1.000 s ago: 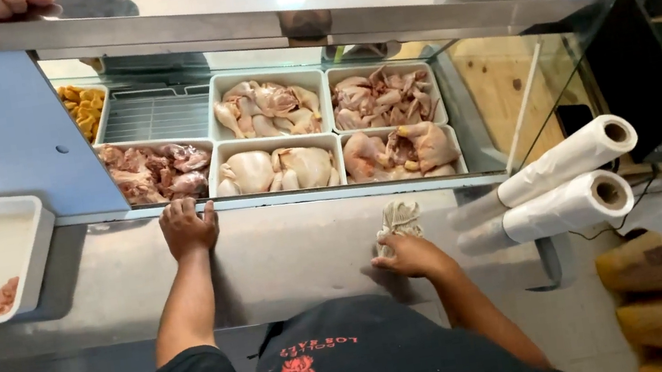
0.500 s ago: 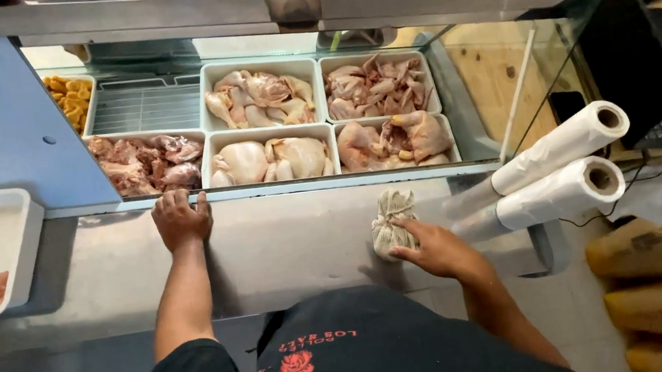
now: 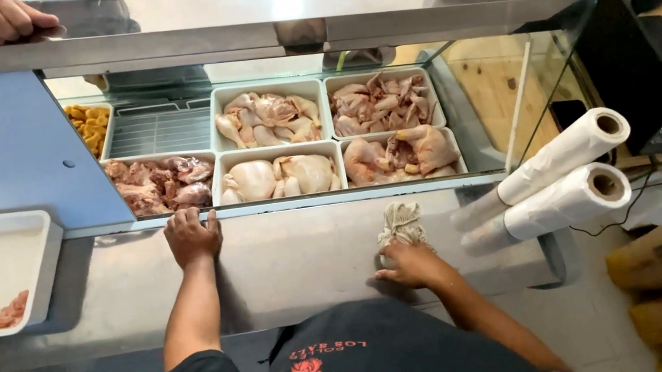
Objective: Weighing poultry and cleaning the service counter and display case.
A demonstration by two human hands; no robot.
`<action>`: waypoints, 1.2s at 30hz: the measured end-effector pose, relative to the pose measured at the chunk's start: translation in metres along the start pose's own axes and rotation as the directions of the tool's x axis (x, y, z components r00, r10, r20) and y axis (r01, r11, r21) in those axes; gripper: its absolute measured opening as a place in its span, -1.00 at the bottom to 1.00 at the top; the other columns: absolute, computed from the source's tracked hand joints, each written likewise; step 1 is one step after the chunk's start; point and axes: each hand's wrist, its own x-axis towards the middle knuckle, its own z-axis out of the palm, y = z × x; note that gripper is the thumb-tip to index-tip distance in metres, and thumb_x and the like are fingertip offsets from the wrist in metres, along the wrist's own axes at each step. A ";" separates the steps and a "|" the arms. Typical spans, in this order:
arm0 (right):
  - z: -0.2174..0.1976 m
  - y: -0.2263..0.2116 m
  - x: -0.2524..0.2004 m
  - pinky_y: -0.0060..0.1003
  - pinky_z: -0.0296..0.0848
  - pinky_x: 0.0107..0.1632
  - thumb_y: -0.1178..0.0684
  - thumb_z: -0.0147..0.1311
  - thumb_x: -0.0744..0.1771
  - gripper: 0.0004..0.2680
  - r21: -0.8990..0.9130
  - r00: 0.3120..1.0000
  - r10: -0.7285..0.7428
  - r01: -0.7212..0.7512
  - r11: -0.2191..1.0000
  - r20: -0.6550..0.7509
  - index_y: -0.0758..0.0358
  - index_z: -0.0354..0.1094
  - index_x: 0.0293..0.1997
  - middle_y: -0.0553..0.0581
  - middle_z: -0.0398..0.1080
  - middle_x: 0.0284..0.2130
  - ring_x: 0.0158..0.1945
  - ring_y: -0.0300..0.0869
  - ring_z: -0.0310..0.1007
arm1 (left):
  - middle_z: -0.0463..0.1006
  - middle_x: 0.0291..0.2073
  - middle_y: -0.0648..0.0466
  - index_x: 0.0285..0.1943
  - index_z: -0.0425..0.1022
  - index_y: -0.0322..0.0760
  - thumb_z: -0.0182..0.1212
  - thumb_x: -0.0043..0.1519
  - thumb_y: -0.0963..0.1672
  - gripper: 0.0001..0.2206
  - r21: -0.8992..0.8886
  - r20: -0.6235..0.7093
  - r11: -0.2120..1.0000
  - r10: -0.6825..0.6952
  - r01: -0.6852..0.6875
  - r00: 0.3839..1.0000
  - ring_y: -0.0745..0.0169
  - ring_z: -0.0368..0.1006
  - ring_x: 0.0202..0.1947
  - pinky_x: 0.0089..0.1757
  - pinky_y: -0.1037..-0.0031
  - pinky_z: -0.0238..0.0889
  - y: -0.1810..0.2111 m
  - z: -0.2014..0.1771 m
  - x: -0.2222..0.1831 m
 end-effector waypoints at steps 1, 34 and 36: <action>-0.001 -0.002 -0.001 0.31 0.36 0.28 -0.45 0.04 0.37 -0.50 -0.002 1.000 -0.003 0.003 1.000 0.001 0.04 0.37 0.34 0.27 0.43 0.26 0.27 0.28 0.47 | 0.57 -0.15 -0.03 -0.11 0.60 -0.12 0.24 0.27 0.18 -0.59 0.002 -0.001 1.000 -0.003 0.003 1.000 -0.15 0.51 0.03 0.09 0.09 0.32 0.000 0.000 -0.001; -0.082 -0.006 -0.034 0.21 0.07 0.53 -0.33 0.06 0.41 -0.38 0.241 0.995 0.090 -0.096 0.966 0.039 0.28 0.04 0.59 0.52 0.06 0.50 0.58 0.28 -0.01 | 0.56 -0.10 -0.05 -0.16 0.53 -0.16 0.16 0.34 0.20 -0.56 -0.004 -0.061 1.000 -0.027 0.027 0.998 -0.14 0.51 0.06 0.09 0.02 0.26 0.001 0.011 -0.013; -0.083 -0.016 -0.045 0.22 0.15 0.50 -0.28 0.09 0.39 -0.43 0.347 0.987 0.142 -0.161 0.924 0.077 0.04 0.03 0.60 0.47 0.17 0.45 0.52 0.29 0.11 | 0.55 -0.14 -0.07 -0.20 0.51 -0.19 0.13 0.31 0.21 -0.53 -0.045 -0.036 0.998 -0.033 0.031 0.999 -0.14 0.51 0.05 0.08 0.02 0.26 0.002 0.006 -0.003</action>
